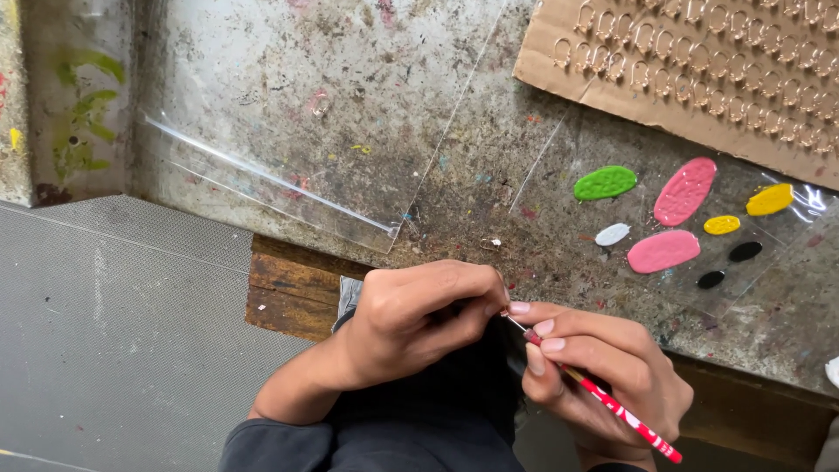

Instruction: The person hand-paints small metallic figurines using a fine brush and multiple paint colors. They repeatedly dip the brush into different colors on a palette and apply paint to the figurines, placing finished pieces onto a cardboard sheet with many similar items.

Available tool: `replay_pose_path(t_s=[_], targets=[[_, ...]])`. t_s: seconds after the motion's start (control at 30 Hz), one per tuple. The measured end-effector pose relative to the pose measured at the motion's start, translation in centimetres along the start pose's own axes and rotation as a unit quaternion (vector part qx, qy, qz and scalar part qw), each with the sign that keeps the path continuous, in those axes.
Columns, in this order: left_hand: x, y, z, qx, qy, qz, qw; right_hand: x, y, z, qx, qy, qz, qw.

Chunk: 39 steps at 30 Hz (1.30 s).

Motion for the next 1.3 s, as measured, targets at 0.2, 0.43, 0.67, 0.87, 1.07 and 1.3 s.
replay_pose_path(t_s=[0.2, 0.43, 0.67, 0.87, 1.07, 1.3], targets=[[0.0, -0.1, 0.0, -0.001, -0.003, 0.002, 1.0, -0.1, -0.1, 0.1, -0.002, 0.008, 0.006, 1.0], [0.0, -0.1, -0.1, -0.001, 0.004, 0.002, 1.0, 0.1, 0.1, -0.2, -0.004, 0.014, 0.018, 1.0], [-0.3, -0.2, -0.2, 0.012, 0.012, 0.013, 1.0, 1.1, 0.7, -3.0, 0.007, 0.068, 0.061, 0.996], [-0.9, 0.1, -0.1, 0.017, 0.041, 0.057, 0.997, 3.4, 0.9, -5.4, -0.01, 0.181, -0.124, 0.976], [-2.3, 0.2, -0.1, 0.028, 0.078, 0.053, 0.995, 9.2, 3.9, -9.8, 0.024, 0.283, -0.276, 0.918], [-3.8, 0.4, -0.2, 0.104, 0.12, 0.015, 0.987, 15.0, 5.4, -13.1, -0.005, 0.355, -0.37, 0.859]])
Point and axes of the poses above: each hand's wrist, its own z-axis towards the middle knuckle, its own x-axis out of the back of the hand, y = z × x, the point moved 4 cm from there along z, towards the middle knuckle, and after that the axes turned 14 degrees about x, right-handed, at the moved point
